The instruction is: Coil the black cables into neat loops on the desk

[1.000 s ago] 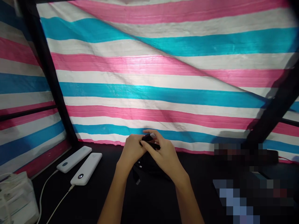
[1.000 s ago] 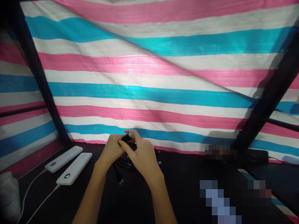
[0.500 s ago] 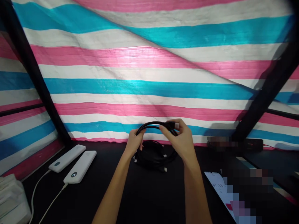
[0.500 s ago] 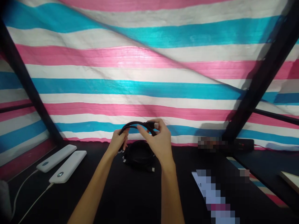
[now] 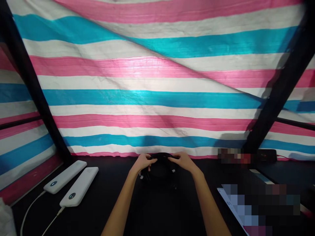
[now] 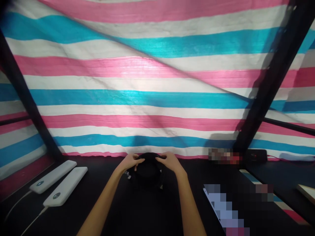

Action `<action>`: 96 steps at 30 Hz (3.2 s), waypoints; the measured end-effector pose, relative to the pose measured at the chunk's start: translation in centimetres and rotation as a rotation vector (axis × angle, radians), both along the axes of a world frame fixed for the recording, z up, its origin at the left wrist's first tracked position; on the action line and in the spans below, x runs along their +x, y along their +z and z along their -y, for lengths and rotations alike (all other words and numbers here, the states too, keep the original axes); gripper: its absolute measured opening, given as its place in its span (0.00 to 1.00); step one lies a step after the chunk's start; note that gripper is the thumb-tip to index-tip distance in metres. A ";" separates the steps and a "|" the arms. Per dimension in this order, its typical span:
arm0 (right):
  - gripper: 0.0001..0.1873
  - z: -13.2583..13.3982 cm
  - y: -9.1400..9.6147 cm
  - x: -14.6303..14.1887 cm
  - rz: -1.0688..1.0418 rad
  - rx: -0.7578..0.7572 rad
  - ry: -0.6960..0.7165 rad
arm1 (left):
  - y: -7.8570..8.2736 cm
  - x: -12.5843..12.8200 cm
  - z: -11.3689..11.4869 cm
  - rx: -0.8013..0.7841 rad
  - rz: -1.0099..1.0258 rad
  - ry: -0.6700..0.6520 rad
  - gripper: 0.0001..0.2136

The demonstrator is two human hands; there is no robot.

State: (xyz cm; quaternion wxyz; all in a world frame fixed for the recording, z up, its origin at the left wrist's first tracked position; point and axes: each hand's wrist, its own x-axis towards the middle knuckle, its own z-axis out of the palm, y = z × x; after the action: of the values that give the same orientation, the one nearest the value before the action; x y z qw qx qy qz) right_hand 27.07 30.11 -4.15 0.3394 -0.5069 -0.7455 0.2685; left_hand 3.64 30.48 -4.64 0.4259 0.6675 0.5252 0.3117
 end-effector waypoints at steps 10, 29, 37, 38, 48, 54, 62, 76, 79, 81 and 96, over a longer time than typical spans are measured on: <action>0.18 -1.9 -5.6 0.4 -0.037 -0.071 -0.145 | -3.2 0.7 -1.6 0.190 -0.185 0.212 0.11; 0.17 -2.5 -7.0 0.5 -0.189 -0.326 -0.094 | -3.9 10.6 3.9 0.371 -0.546 0.097 0.10; 0.21 -2.0 -6.3 1.5 -0.305 -0.464 -0.062 | -4.9 9.9 1.9 0.204 -0.486 0.035 0.14; 0.21 -1.8 -6.1 1.7 -0.321 -0.476 -0.040 | -4.8 9.8 1.6 0.199 -0.492 0.009 0.15; 0.33 -0.8 -4.6 2.2 -0.328 -0.477 -0.034 | -2.7 9.6 2.2 0.203 -0.588 -0.102 0.16; 0.32 -1.2 -4.8 1.8 -0.367 -0.498 -0.063 | -1.4 9.1 2.1 0.186 -0.618 -0.107 0.16; 0.32 -0.9 -5.2 2.3 -0.365 -0.470 -0.010 | 0.4 7.8 1.1 0.156 -0.499 -0.174 0.13; 0.27 -2.8 -7.2 -0.2 -0.375 -0.192 -0.093 | 0.0 3.9 1.7 0.461 -0.531 0.060 0.18; 0.25 -2.8 -7.3 -0.1 -0.300 -0.081 -0.124 | -1.7 2.6 0.9 0.416 -0.711 0.224 0.20; 0.24 -2.9 -7.8 -0.1 -0.287 -0.068 -0.127 | -3.4 2.0 0.8 0.363 -0.749 0.227 0.22; 0.25 -0.2 -8.1 0.8 -0.127 0.079 -0.625 | -7.6 -4.3 2.4 0.335 -0.522 0.599 0.16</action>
State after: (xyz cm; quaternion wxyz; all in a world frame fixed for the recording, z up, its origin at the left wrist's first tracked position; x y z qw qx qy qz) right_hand 27.87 30.32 -12.28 0.4708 -0.6800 -0.5409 0.1532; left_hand -0.63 28.03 -12.29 0.0552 0.6022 0.7280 0.3231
